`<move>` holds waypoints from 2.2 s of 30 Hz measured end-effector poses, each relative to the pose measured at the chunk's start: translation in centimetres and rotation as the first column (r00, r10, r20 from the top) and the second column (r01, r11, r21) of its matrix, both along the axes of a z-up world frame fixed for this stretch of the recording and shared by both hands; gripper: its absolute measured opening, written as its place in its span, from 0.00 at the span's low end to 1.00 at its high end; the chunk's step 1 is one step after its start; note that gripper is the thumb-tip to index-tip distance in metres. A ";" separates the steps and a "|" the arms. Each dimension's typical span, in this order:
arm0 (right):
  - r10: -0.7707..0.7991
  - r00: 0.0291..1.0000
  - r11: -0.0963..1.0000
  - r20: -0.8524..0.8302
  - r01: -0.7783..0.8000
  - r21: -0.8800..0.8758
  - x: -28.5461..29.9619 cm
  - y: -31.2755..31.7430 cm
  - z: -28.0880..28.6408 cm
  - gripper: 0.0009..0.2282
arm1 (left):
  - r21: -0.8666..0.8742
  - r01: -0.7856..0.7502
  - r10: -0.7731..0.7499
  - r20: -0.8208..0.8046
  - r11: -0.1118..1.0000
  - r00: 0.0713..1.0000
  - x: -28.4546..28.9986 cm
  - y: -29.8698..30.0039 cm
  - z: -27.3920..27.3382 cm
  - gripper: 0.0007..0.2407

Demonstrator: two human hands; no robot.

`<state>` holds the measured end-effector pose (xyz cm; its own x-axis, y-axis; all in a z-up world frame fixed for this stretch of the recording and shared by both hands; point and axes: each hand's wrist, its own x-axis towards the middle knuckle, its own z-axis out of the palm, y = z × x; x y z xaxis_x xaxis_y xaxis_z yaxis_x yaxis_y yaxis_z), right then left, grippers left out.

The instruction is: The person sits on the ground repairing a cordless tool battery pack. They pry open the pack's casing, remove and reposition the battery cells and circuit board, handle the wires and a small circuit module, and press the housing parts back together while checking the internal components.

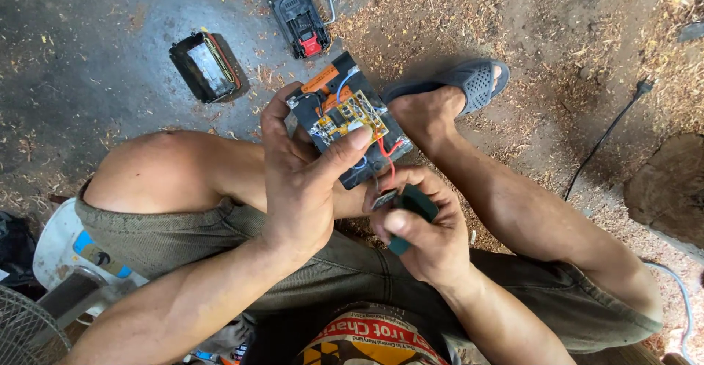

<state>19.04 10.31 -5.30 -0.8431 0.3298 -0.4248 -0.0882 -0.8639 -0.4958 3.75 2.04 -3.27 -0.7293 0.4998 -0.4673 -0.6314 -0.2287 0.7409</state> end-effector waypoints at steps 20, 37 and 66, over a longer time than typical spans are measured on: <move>-0.160 0.985 0.901 0.067 0.118 0.418 -0.1 -0.3 1.3 0.17 | -0.039 0.131 -0.134 -0.083 0.991 0.987 0.7 -0.1 0.1 0.33; -0.065 0.991 0.623 0.120 -0.054 0.780 0.4 0.7 2.3 0.24 | -0.027 0.143 -0.145 -0.063 0.989 0.987 0.6 -0.1 0.4 0.33; -0.208 0.978 0.860 0.033 0.166 0.482 2.9 4.2 4.0 0.23 | 0.415 0.312 -0.393 0.124 0.855 0.911 -0.6 -1.1 1.2 0.42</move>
<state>21.90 14.49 -1.31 -0.7148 0.6565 -0.2408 -0.1661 -0.4939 -0.8535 3.15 0.90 -2.09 -0.3822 0.8725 -0.3045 -0.8463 -0.1982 0.4945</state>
